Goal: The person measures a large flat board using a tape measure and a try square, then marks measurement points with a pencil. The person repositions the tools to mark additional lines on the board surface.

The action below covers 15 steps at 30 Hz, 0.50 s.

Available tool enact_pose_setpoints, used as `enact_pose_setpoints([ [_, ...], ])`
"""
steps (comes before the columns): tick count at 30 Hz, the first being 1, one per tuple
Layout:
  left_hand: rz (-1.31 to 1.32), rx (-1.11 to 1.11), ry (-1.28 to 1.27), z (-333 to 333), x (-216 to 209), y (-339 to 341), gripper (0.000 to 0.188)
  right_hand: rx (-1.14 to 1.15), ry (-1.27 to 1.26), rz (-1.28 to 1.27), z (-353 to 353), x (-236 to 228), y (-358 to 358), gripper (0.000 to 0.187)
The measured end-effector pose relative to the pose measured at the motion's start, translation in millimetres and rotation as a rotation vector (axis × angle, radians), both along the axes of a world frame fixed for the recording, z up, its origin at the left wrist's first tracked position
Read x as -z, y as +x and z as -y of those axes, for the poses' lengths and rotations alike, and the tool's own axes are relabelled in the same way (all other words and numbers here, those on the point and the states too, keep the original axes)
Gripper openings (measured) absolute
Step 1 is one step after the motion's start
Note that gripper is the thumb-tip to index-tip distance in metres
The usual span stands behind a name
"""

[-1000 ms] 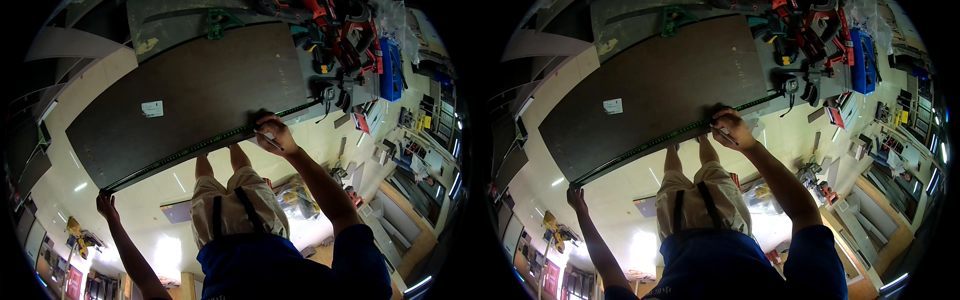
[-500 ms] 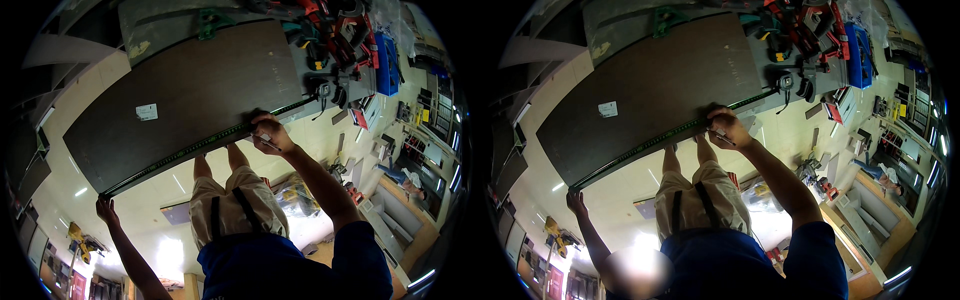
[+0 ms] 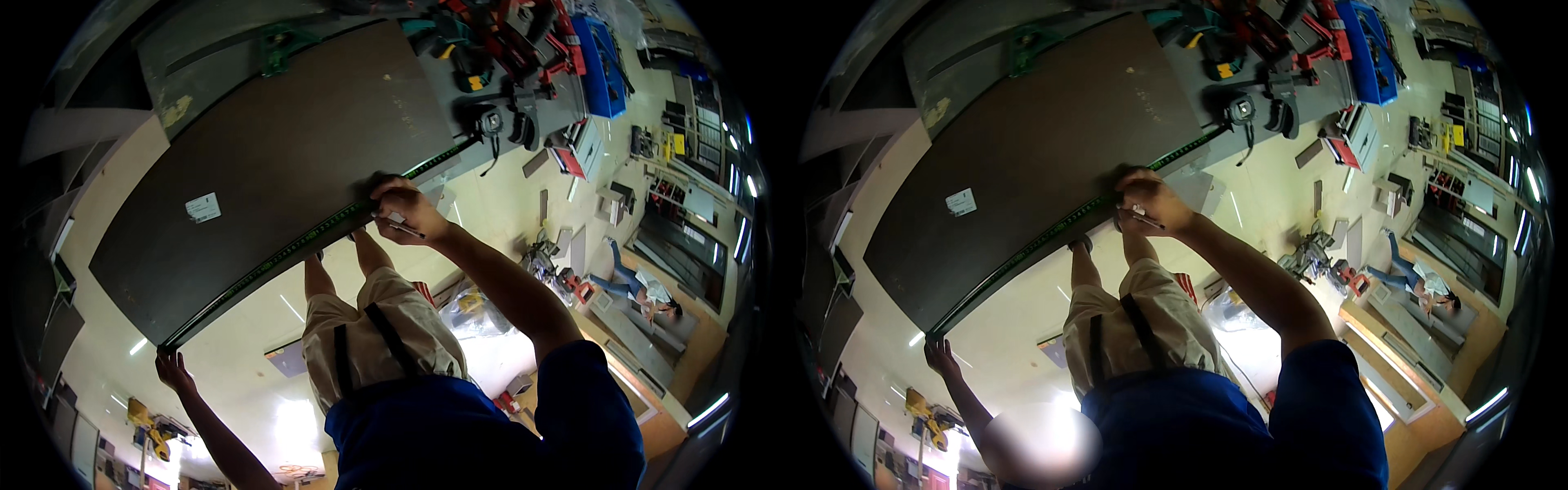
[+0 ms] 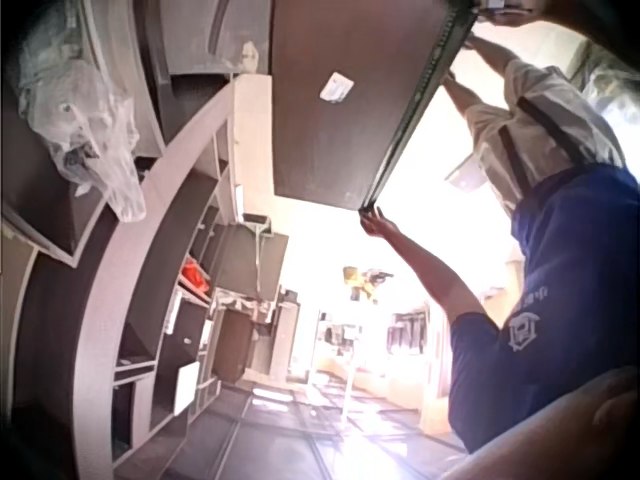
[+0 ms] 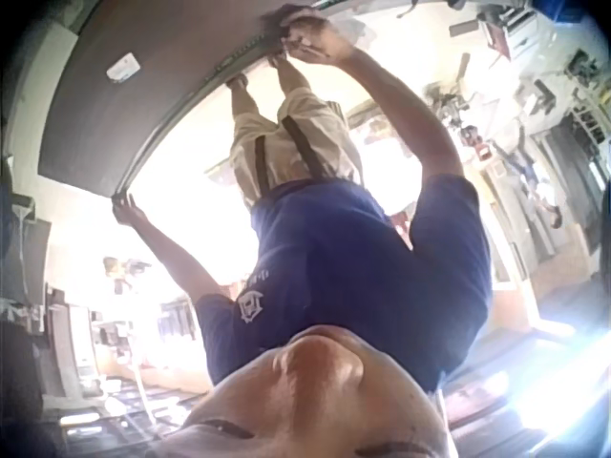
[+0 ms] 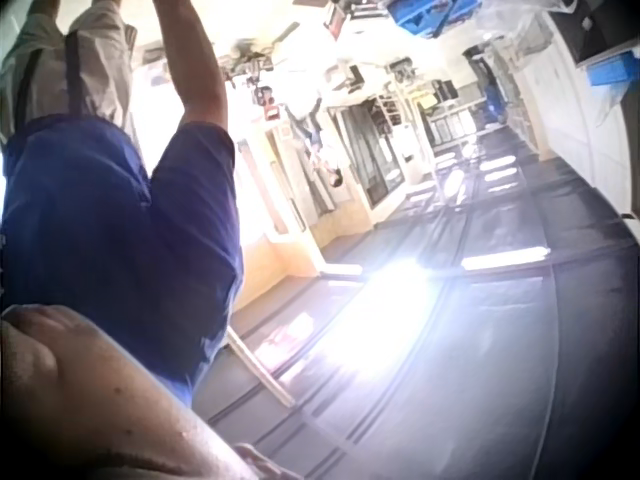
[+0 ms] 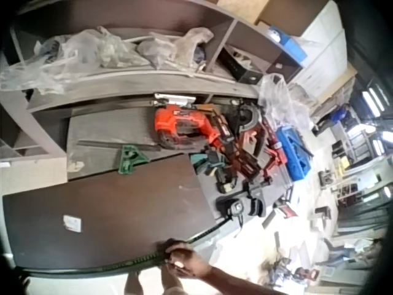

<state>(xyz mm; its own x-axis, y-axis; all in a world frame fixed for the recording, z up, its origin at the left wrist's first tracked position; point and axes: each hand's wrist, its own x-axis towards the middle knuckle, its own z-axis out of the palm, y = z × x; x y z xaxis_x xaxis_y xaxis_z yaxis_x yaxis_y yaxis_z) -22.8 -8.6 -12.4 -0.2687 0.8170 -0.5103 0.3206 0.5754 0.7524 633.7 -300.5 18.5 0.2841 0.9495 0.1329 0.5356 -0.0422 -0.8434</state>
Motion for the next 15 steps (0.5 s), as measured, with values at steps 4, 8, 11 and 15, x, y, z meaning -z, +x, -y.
enact_pose_setpoints([
  [4,0.010,-0.008,-0.037,0.1,-4.8,2.4,0.053,-0.010,0.019,-0.030,-0.5,0.4,2.7,0.013],
  [8,-0.026,-0.035,-0.059,1.5,-8.0,18.0,0.052,0.031,-0.009,-0.036,-0.2,-4.2,0.8,0.014],
  [11,-0.039,-0.011,-0.045,-0.8,-10.8,15.4,0.053,0.034,0.026,-0.048,0.2,-0.6,-0.5,0.015],
  [15,-0.036,-0.010,-0.057,-1.0,-14.3,14.3,0.048,-0.006,0.066,-0.035,-0.8,-3.8,1.6,0.016],
])
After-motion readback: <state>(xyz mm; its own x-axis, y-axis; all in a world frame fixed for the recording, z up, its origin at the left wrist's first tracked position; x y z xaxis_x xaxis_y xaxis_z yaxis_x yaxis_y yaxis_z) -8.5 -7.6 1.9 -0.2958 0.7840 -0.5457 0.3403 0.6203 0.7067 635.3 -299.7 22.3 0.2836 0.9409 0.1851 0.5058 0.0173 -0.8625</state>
